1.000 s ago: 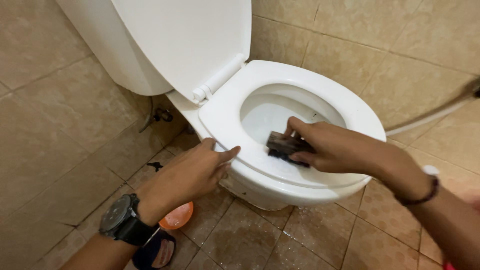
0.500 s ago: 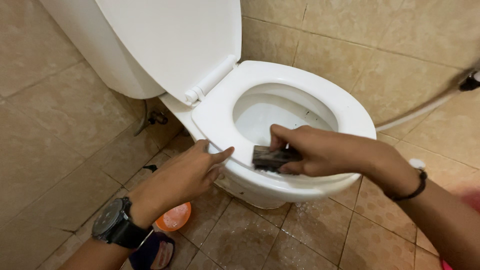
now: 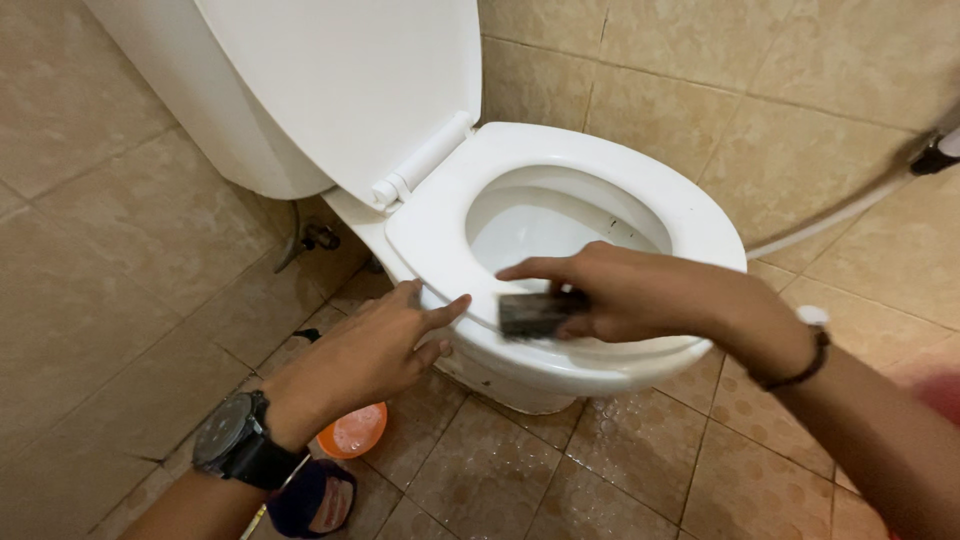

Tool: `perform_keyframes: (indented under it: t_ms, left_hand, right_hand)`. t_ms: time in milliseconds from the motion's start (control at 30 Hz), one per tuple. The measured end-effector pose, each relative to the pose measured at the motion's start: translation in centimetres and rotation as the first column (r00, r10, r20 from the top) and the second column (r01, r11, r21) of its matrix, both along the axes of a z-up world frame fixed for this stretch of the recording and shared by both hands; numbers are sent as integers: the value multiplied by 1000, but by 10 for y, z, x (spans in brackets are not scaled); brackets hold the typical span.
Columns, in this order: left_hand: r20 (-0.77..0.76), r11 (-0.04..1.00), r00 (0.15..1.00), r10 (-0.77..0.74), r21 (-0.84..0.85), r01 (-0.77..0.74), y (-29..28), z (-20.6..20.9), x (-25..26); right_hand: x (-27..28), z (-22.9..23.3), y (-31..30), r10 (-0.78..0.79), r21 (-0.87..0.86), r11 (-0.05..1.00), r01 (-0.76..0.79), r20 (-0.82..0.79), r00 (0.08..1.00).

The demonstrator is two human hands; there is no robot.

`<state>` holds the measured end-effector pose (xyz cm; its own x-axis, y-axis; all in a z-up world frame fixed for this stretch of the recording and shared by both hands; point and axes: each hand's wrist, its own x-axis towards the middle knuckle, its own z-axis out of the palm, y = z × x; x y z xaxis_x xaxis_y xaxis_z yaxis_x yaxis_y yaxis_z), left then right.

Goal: The person scrubs the white toilet seat and rim using a small black brush. They repeatedly dip the brush into an orange bowl containing cleaning solution and continue scrubbing the seat surface and the rim area around the bowl.

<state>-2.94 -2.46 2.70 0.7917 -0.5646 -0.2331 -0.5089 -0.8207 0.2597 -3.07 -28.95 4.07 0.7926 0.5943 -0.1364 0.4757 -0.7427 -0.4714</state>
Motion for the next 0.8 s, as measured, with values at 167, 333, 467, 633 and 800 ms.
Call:
perform_keyframes:
  t_ms: [167,333,467,633,800]
  left_hand:
    - [-6,1000,1000,20,-12,-20,-4,2,-3]
    - [12,1000,1000,-18,-22,19,-4,-2,0]
    - [31,995,999,31,94,-34,-4,-12,4]
    - [271,986,955,-124,-78,150,-3,-32,12]
    - [328,980,935,-131,-96,171,-10,-30,11]
  right_hand:
    - [-7,21,-2,-259,-355,903,240,-6,966]
    - [3,7,9,-153,-82,982,171,188,970]
    - [3,-1,10,-105,-69,990,122,219,970]
    - [-5,16,0,-166,-192,968,160,-18,986]
    - [-3,12,-7,-247,-289,924,249,44,968]
